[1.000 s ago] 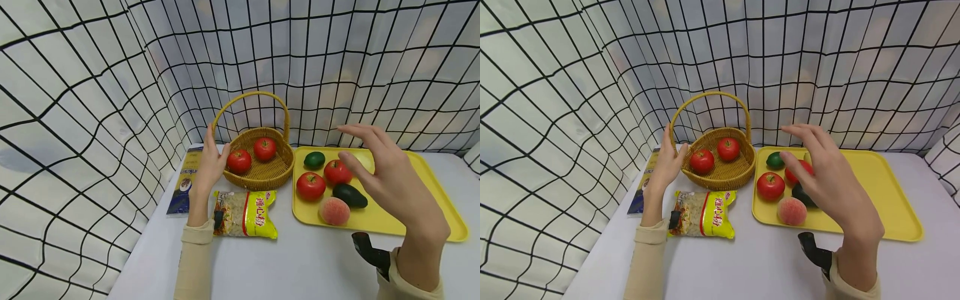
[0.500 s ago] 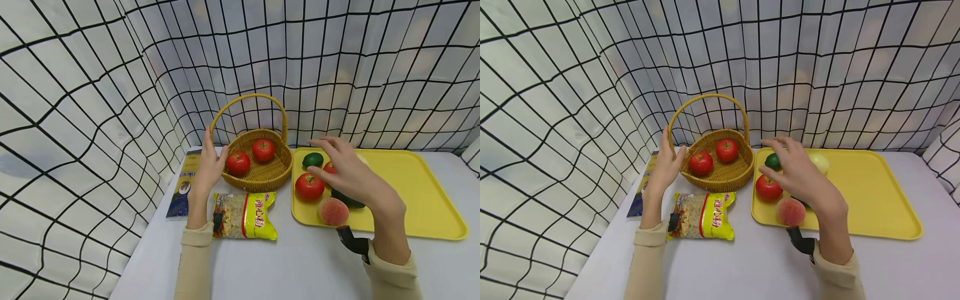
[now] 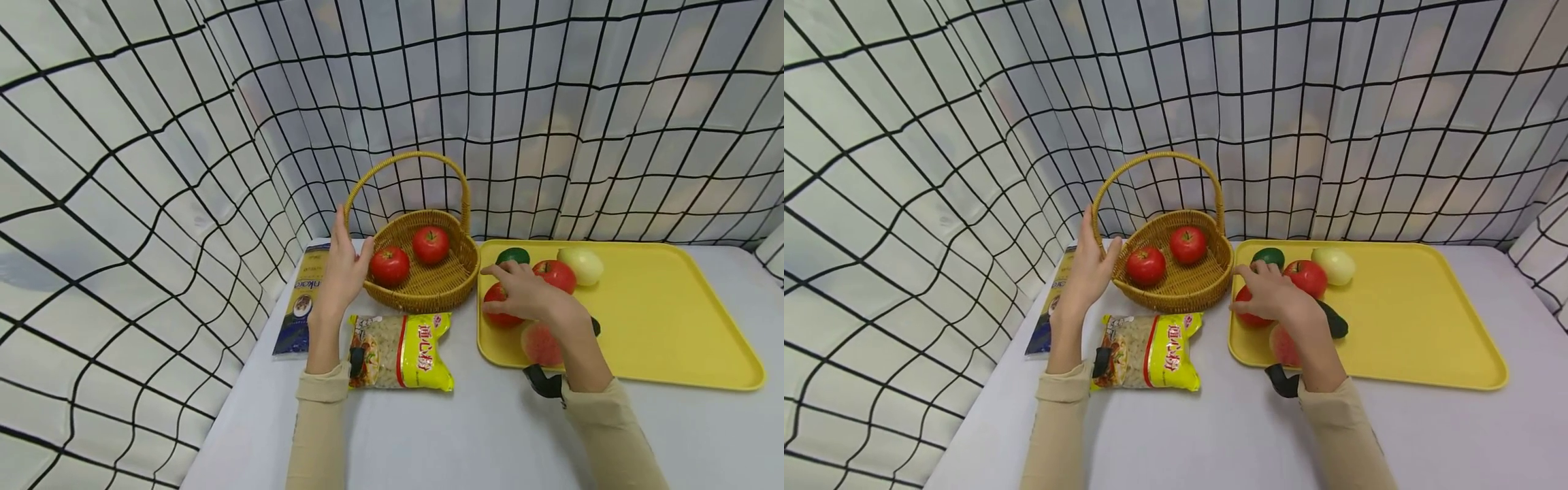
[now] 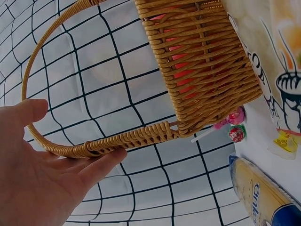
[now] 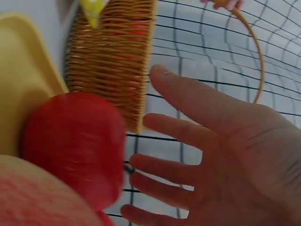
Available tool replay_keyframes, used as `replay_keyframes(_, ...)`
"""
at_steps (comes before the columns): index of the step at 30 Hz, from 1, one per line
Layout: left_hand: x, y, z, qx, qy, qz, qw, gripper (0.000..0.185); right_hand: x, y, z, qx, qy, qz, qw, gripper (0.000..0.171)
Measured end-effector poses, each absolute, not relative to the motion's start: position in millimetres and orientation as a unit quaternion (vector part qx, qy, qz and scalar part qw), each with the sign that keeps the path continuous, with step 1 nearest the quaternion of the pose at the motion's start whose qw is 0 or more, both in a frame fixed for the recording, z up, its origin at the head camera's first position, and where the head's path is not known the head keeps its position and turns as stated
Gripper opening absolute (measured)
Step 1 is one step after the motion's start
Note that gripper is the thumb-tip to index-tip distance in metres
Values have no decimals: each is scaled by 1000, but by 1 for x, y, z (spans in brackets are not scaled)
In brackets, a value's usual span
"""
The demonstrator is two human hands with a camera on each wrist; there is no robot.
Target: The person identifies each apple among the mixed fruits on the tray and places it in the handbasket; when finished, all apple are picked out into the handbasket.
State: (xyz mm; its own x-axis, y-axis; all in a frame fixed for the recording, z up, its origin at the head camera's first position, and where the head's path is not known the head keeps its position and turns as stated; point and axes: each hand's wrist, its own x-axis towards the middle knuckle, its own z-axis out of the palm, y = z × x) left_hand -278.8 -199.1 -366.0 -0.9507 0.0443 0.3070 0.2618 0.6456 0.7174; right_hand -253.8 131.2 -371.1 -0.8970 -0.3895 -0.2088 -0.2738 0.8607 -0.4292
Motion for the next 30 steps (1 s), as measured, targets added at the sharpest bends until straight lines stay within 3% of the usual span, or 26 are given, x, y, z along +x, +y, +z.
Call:
replay_keyframes(8, -277, -200, -365, -79, -899, -411, 133, 82, -270, 133, -395, -156, 948, -161, 226, 75)
replay_keyframes(30, -279, -198, -364, -77, -903, -404, 124, 82, -275, 142, -404, -164, 941, -187, 230, 69)
